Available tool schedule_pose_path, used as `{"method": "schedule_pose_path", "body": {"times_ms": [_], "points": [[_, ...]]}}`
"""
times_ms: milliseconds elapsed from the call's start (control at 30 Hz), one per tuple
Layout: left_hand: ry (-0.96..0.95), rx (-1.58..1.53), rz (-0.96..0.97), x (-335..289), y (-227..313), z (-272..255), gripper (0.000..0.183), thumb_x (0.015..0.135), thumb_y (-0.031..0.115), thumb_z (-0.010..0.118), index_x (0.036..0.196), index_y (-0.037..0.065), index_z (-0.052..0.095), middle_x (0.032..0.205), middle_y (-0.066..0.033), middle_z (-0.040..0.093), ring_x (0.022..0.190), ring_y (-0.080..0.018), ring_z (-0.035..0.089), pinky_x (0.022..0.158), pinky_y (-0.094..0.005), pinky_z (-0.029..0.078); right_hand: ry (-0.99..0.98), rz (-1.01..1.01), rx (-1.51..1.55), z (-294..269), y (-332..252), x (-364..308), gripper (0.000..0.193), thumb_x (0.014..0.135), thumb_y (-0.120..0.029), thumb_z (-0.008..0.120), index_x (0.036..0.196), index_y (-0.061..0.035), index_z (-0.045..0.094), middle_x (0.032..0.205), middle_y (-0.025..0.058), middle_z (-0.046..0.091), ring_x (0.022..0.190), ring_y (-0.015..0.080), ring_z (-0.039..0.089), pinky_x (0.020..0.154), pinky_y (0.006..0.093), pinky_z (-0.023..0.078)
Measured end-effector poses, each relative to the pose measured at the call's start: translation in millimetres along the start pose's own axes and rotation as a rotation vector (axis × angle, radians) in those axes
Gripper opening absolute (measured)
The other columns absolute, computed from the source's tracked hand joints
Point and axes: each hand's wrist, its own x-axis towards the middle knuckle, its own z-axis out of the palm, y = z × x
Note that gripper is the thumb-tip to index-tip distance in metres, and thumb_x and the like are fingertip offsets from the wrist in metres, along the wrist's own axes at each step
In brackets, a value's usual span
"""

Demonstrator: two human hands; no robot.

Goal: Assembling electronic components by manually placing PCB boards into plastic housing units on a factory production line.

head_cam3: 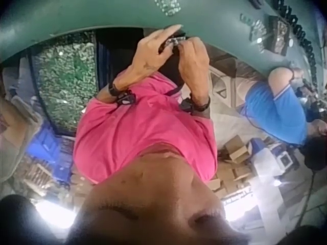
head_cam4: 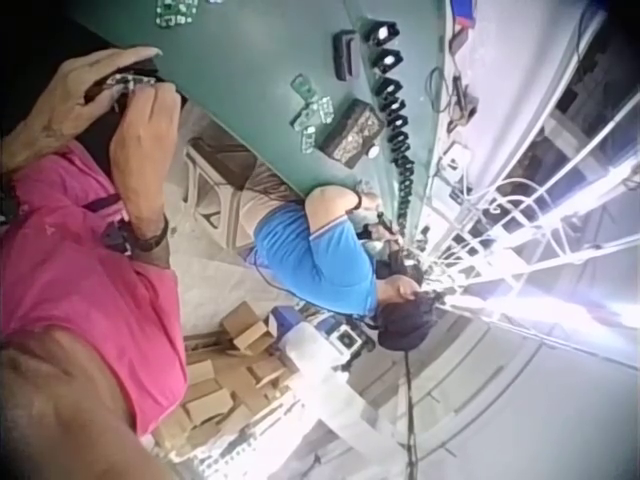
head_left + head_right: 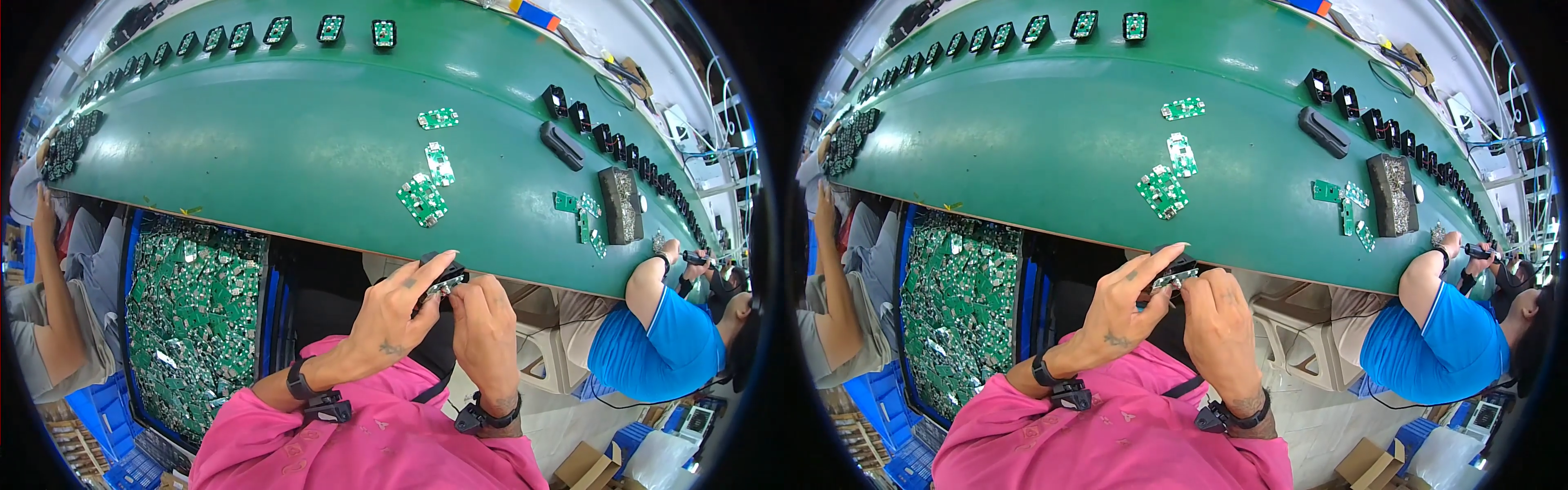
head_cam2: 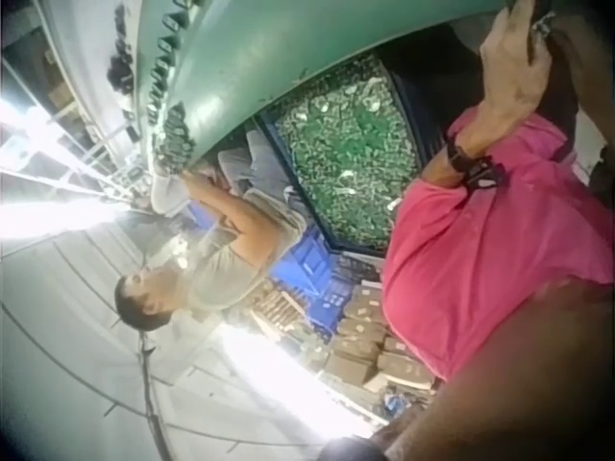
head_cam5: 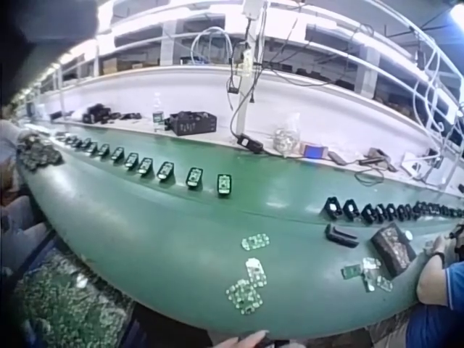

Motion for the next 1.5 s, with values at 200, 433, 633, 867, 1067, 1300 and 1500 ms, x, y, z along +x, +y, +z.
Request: {"method": "schedule_pose_path", "body": {"times_ms": [200, 433, 633, 867, 1067, 1300, 1500], "points": [[-0.019, -0.029, -0.026, 0.1, -1.8, -0.8, 0.055, 0.086, -0.007, 0.06, 0.139, 0.004, 0.053, 0.116, -0.0172, 0.065, 0.087, -0.0186, 0.067, 0.073, -0.0294, 0.058, 0.008, 0.004, 0.02, 1.1, 1.3, -0.7, 0.008, 0.087, 0.002, 0.062, 0.092, 0.001, 0.056, 0.087, 0.0155, 0.054, 0.081, 0.0358, 0.057, 0.069, 0.0449, 0.046], [-0.025, 0.026, -0.015, 0.8, -3.1, 1.1, 0.054, 0.085, -0.005, 0.06, 0.138, 0.005, 0.054, 0.109, -0.018, 0.065, 0.082, -0.0221, 0.067, 0.069, -0.0308, 0.057, -0.035, -0.01, 0.005, -1.3, 2.1, -0.1, 0.009, 0.086, 0.003, 0.062, 0.092, 0.0009, 0.056, 0.088, 0.0159, 0.054, 0.083, 0.0361, 0.056, 0.071, 0.0449, 0.046], [0.013, 0.249, 0.11, -1.5, -7.3, 4.9, 0.055, 0.082, -0.003, 0.063, 0.135, 0.009, 0.056, 0.103, -0.0177, 0.064, 0.075, -0.0336, 0.065, 0.063, -0.037, 0.056, -0.065, 0.007, -0.031, 1.5, 3.7, -1.2, 0.008, 0.086, 0.002, 0.061, 0.092, 0.0004, 0.056, 0.087, 0.0163, 0.051, 0.081, 0.0377, 0.055, 0.07, 0.0468, 0.045], [0.02, 0.309, 0.129, -1.5, -9.2, 7.9, 0.055, 0.083, 0.004, 0.063, 0.137, 0.009, 0.054, 0.097, -0.0203, 0.061, 0.067, -0.0362, 0.064, 0.057, -0.0423, 0.055, -0.054, 0.036, -0.015, 7.4, 5.5, -2.1, 0.007, 0.087, 0.001, 0.061, 0.091, 0.0006, 0.055, 0.087, 0.0173, 0.051, 0.08, 0.0382, 0.055, 0.069, 0.0473, 0.045], [0.024, 0.189, 0.081, 0.7, -17.7, 8.6, 0.049, 0.085, 0.005, 0.061, 0.134, 0.009, 0.056, 0.092, -0.0216, 0.062, 0.068, -0.0377, 0.063, 0.06, -0.0429, 0.054, -0.009, 0.059, 0.056, 17.7, 10.2, -2.3, 0.006, 0.087, 0.0, 0.06, 0.092, -0.0003, 0.056, 0.086, 0.0173, 0.052, 0.078, 0.0386, 0.056, 0.068, 0.0483, 0.045], [-0.074, -0.568, -0.266, 2.2, -20.5, -3.5, 0.048, 0.091, 0.0, 0.061, 0.137, 0.0, 0.052, 0.109, -0.0054, 0.064, 0.095, -0.0089, 0.062, 0.08, -0.0273, 0.056, 0.267, 0.196, 0.1, 20.5, 19.4, -5.6, 0.007, 0.094, -0.005, 0.06, 0.091, 0.0016, 0.061, 0.079, 0.01, 0.059, 0.068, 0.0207, 0.058, 0.059, 0.033, 0.045], [-0.224, -0.592, -0.28, -2.2, -16.7, -9.9, 0.061, 0.085, -0.006, 0.066, 0.142, -0.002, 0.046, 0.12, -0.0111, 0.06, 0.104, -0.0123, 0.06, 0.087, -0.0275, 0.056, 0.17, 0.48, 0.666, 26.4, 17.6, -21.9, 0.011, 0.095, -0.008, 0.063, 0.089, 0.0017, 0.064, 0.07, 0.0009, 0.062, 0.062, 0.004, 0.054, 0.055, 0.0221, 0.043]]}}
